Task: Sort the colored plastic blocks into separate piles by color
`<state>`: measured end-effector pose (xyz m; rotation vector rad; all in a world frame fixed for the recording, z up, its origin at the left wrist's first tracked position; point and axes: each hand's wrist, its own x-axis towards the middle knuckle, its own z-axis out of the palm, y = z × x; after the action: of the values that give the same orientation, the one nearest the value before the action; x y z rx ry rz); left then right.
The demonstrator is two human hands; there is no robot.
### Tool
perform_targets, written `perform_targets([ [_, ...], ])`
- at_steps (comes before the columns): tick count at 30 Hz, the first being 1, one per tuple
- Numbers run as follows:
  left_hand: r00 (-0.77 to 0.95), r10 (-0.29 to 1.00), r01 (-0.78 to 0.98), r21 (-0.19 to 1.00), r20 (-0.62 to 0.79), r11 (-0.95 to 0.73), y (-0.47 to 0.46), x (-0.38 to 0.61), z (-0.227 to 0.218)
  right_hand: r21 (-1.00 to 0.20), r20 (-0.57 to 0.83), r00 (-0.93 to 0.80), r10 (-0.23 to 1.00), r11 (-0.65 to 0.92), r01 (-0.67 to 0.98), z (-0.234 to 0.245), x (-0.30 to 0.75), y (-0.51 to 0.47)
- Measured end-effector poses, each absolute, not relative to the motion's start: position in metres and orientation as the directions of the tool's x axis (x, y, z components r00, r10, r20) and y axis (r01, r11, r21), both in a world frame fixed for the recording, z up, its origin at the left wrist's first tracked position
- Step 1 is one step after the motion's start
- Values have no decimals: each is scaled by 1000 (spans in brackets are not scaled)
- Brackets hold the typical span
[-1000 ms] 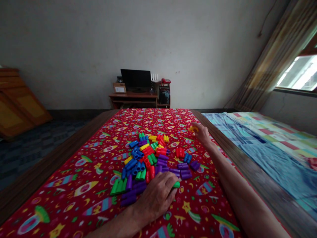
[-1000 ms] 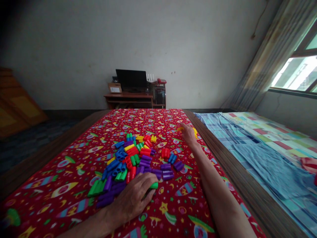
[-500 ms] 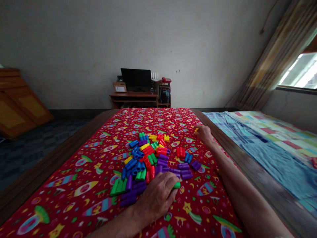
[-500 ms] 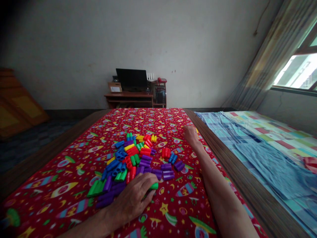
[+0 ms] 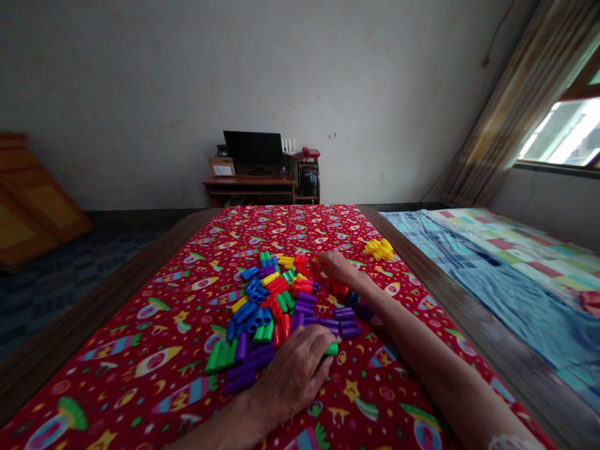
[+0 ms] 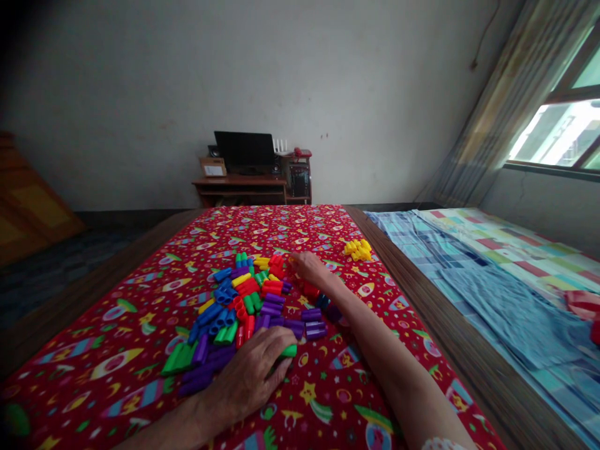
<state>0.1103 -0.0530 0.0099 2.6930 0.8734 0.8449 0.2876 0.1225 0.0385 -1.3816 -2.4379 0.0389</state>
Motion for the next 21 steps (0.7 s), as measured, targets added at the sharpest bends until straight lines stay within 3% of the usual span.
perform_targets([
  [3, 665, 590, 484, 338, 458, -807, -53, 110, 10, -184, 407, -292, 865, 391, 902, 49, 320, 130],
  [7, 654, 594, 490, 335, 468, -805, -53, 110, 10, -294, 574, 13, 819, 191, 936, 55, 380, 139],
  [10, 654, 594, 491, 334, 469, -804, -54, 110, 11, -374, 591, 173, 788, 78, 924, 48, 418, 142],
  [17, 659, 578, 481, 321, 482, -816, -54, 109, 10, -415, 517, 196, 834, 44, 909, 45, 432, 138],
  [21, 661, 585, 486, 326, 470, -811, -53, 110, 11, -396, 557, 61, 828, 201, 896, 60, 386, 132],
])
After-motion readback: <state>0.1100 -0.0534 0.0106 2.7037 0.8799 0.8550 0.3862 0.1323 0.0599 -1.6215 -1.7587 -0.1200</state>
